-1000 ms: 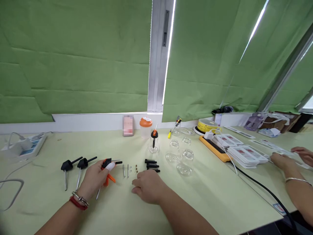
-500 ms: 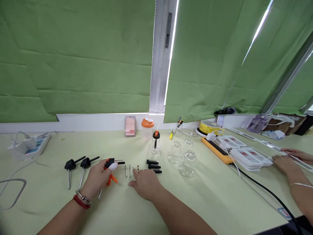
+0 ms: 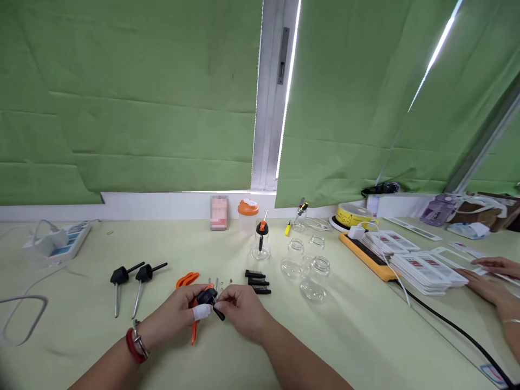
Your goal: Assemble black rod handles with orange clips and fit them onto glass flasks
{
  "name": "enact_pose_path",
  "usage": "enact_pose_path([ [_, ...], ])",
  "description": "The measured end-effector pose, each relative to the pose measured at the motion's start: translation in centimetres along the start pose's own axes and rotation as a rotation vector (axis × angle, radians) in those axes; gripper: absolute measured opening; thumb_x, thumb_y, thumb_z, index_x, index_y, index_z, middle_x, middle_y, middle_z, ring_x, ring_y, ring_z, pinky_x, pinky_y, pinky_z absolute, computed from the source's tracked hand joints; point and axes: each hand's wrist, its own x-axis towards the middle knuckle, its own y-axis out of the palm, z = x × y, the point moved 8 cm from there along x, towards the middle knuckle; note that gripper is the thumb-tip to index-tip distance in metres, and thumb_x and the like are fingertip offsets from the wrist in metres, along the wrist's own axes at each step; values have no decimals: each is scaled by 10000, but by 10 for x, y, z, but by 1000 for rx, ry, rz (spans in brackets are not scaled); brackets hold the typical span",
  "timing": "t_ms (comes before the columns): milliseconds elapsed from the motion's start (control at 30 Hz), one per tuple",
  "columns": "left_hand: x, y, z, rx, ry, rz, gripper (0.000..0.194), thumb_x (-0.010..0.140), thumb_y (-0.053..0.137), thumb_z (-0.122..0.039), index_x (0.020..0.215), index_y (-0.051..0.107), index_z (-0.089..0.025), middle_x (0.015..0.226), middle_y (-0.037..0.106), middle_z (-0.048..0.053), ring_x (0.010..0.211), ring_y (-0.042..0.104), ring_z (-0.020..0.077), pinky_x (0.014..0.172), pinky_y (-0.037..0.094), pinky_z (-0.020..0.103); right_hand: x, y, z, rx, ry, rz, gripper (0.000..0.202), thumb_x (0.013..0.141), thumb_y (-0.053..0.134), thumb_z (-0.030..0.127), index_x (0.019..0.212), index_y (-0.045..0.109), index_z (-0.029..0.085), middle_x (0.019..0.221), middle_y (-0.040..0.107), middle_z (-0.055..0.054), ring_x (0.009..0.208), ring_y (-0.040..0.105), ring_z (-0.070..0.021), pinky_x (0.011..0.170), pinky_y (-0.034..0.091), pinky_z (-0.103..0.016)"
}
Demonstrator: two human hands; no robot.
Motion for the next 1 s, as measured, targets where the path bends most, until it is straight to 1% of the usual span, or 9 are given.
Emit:
enact_pose_path([
  [100,-5,10,1,11,-32,119,92,705,583,-250,747,560,-172,657,378,-57,599,348,101,557,297,216,-4,4,-5,147,74,46,194,769,644,331,751,564,155,615,511,39,513,418,-71,499,331,-206],
  [200,-10,21,-2,6,-45,260,82,671,595,-224,712,560,-163,620,364,-64,570,320,88,528,263,210,-11,14,-14,271,180,232,322,704,726,396,841,568,152,607,511,50,470,407,-54,453,312,-187],
  [267,-10,19,-3,-26,-60,254,90,660,600,-229,690,559,-154,610,387,-62,570,335,89,528,272,215,-16,19,-16,328,205,349,533,531,853,322,946,565,155,698,564,33,523,469,-59,477,352,-180],
  [333,-8,14,-2,-76,-75,205,96,649,600,-231,685,564,-149,608,413,-58,575,359,95,536,289,223,-17,20,-16,353,191,395,787,380,908,239,1069,532,173,827,601,5,609,540,-78,540,414,-190],
  [433,-8,9,-1,-161,-87,185,97,620,591,-206,700,577,-152,616,452,-54,580,388,101,545,309,229,-15,20,-16,352,174,367,967,327,916,218,1185,472,211,871,606,4,652,579,-97,588,461,-213],
  [600,-9,11,0,-221,-94,221,143,598,569,-169,730,624,-161,623,488,-50,585,400,104,565,318,237,-12,22,-19,325,167,305,898,345,913,205,1149,513,195,745,608,28,610,579,-99,559,451,-206],
  [767,-9,12,3,-240,-100,228,137,618,588,-172,746,636,-159,628,512,-46,590,415,103,579,322,241,-13,21,-18,335,165,302,827,426,890,231,1169,530,177,736,635,10,603,591,-106,577,464,-227],
  [900,-10,18,0,-305,-107,294,133,673,600,-227,787,633,-167,695,556,-27,640,484,130,635,396,277,-16,20,-8,289,89,309,654,552,836,286,1139,576,160,734,630,8,646,595,-111,644,470,-254],
  [1000,-10,21,-3,-312,-86,325,172,720,587,-289,842,636,-178,792,593,-7,718,523,156,708,428,304,-19,18,0,238,45,318,625,542,837,290,1103,593,162,727,605,24,651,584,-116,659,474,-267],
])
